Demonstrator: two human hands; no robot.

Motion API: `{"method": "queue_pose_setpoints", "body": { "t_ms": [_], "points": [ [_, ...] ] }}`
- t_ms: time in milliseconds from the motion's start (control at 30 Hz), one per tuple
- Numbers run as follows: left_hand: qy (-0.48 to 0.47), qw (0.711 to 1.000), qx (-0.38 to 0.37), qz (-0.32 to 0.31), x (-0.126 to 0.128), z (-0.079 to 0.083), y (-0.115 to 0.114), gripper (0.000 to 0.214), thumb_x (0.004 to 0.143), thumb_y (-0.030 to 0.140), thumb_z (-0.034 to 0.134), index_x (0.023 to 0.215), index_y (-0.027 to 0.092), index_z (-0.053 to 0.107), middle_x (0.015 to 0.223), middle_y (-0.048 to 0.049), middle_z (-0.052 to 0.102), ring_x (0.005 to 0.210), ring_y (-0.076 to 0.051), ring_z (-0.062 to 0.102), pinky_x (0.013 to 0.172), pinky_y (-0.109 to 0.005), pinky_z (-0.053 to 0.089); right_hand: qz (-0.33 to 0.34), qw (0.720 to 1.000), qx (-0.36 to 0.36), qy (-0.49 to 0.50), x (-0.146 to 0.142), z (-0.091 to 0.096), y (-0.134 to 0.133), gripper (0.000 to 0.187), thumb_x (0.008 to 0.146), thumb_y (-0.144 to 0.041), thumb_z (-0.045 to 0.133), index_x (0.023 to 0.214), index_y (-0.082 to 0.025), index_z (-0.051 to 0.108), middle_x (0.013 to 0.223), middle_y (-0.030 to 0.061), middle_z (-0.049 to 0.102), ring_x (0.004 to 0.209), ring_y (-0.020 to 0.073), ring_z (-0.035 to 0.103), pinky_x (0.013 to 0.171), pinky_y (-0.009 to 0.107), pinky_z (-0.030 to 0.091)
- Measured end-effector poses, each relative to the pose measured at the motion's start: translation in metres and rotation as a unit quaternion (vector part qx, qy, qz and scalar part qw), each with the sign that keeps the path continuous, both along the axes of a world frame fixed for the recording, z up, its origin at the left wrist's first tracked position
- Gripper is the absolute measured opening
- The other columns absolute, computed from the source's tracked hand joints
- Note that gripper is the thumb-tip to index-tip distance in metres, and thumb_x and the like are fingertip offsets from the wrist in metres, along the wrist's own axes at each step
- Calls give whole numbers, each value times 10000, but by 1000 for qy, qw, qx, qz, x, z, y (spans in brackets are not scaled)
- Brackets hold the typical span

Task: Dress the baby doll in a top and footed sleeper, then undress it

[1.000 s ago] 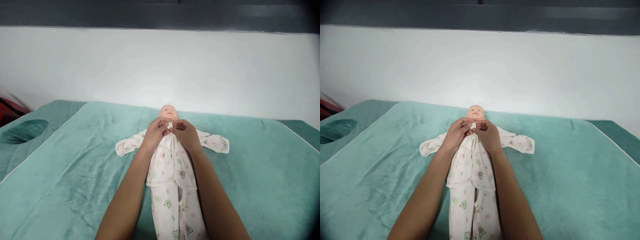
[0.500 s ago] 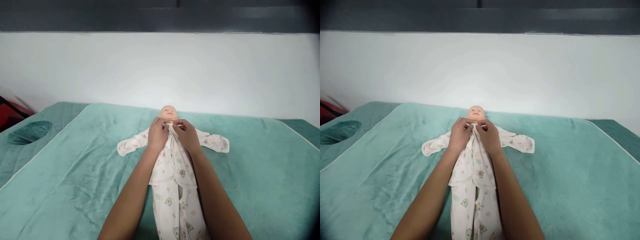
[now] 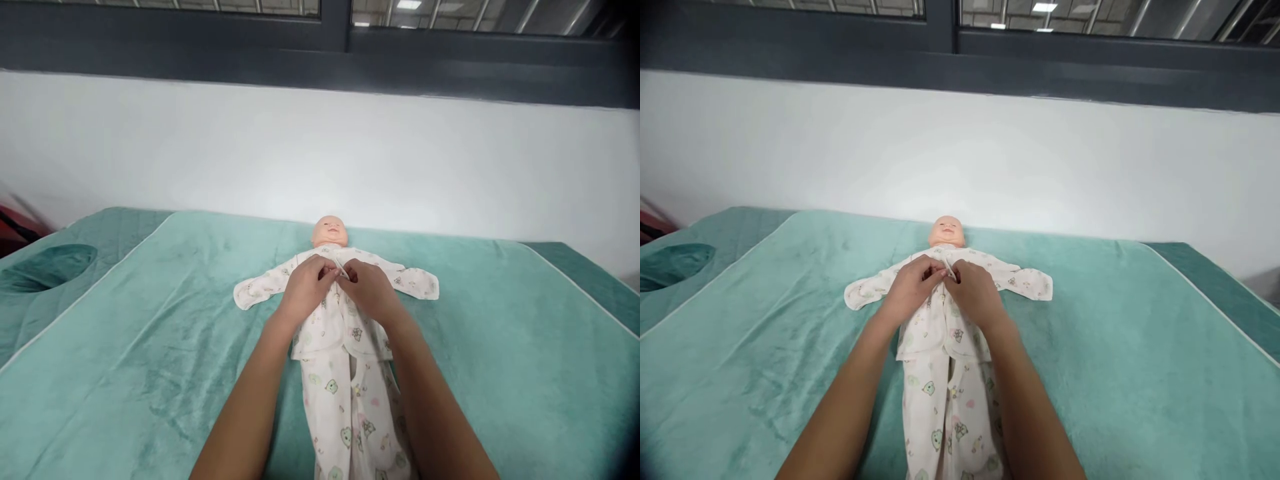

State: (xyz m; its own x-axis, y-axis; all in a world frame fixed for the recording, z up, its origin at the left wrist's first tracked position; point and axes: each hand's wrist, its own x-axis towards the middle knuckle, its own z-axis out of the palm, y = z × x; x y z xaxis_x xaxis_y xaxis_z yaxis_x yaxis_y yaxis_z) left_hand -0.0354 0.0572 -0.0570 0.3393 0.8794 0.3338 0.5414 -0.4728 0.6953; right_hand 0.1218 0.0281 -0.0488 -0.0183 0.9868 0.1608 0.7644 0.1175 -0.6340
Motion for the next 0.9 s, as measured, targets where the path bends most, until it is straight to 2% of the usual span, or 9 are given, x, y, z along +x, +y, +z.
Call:
{"method": "queue_pose_setpoints", "body": {
  "t_ms": [133, 300, 433, 533, 667, 800, 900],
  "points": [
    [-50, 998, -3, 25, -1, -13, -2, 100, 893, 264, 559, 872, 215, 643, 811, 1, 581, 762, -149, 537, 716, -279, 406, 37, 994, -9, 105, 12, -4, 5, 232, 861, -360, 544, 687, -209, 518, 640, -38, 519, 624, 130, 426, 580, 272, 299],
    [-93, 995, -38, 24, 0, -17, 2, 118, 877, 310, 591, 889, 218, 664, 813, 4, 594, 717, -134, 521, 684, -265, 409, 56, 958, -82, 269, 19, -12, 10, 253, 845, -434, 576, 762, -200, 624, 617, -42, 471, 543, 109, 368, 505, 259, 270],
    [-145, 984, -84, 53, 2, -17, 1, 159, 872, 366, 599, 870, 216, 653, 693, 31, 553, 629, -119, 485, 602, -247, 377, 46, 937, -47, 343, 13, -19, 15, 230, 810, -416, 638, 773, -189, 649, 637, -38, 486, 557, 97, 370, 516, 246, 280],
    [-179, 977, -102, 47, 4, -15, -2, 210, 875, 410, 593, 838, 208, 639, 642, 40, 528, 597, -115, 469, 569, -239, 366, 54, 919, -46, 388, 10, -22, 17, 230, 793, -412, 665, 784, -183, 660, 640, -37, 494, 559, 90, 376, 511, 236, 277],
    [-176, 981, -77, 33, 5, -14, -2, 204, 897, 373, 563, 909, 207, 681, 782, 8, 655, 704, -132, 558, 665, -248, 429, 47, 900, -62, 428, 11, -25, 19, 238, 781, -420, 687, 778, -184, 659, 587, -53, 452, 497, 69, 321, 456, 225, 226],
    [-141, 988, -51, 37, 5, -14, 1, 217, 894, 331, 563, 1020, 217, 697, 886, -22, 685, 761, -150, 593, 727, -276, 456, 34, 904, -62, 422, 14, -28, 22, 237, 775, -421, 693, 768, -186, 664, 560, -55, 454, 463, 70, 344, 420, 223, 229],
    [-106, 994, -24, 24, 5, -13, 2, 179, 867, 335, 602, 941, 213, 710, 871, -28, 663, 756, -152, 581, 709, -281, 448, 37, 907, -51, 417, 14, -29, 24, 226, 780, -410, 685, 758, -186, 670, 558, -54, 468, 454, 73, 374, 415, 223, 262]
  ]
}}
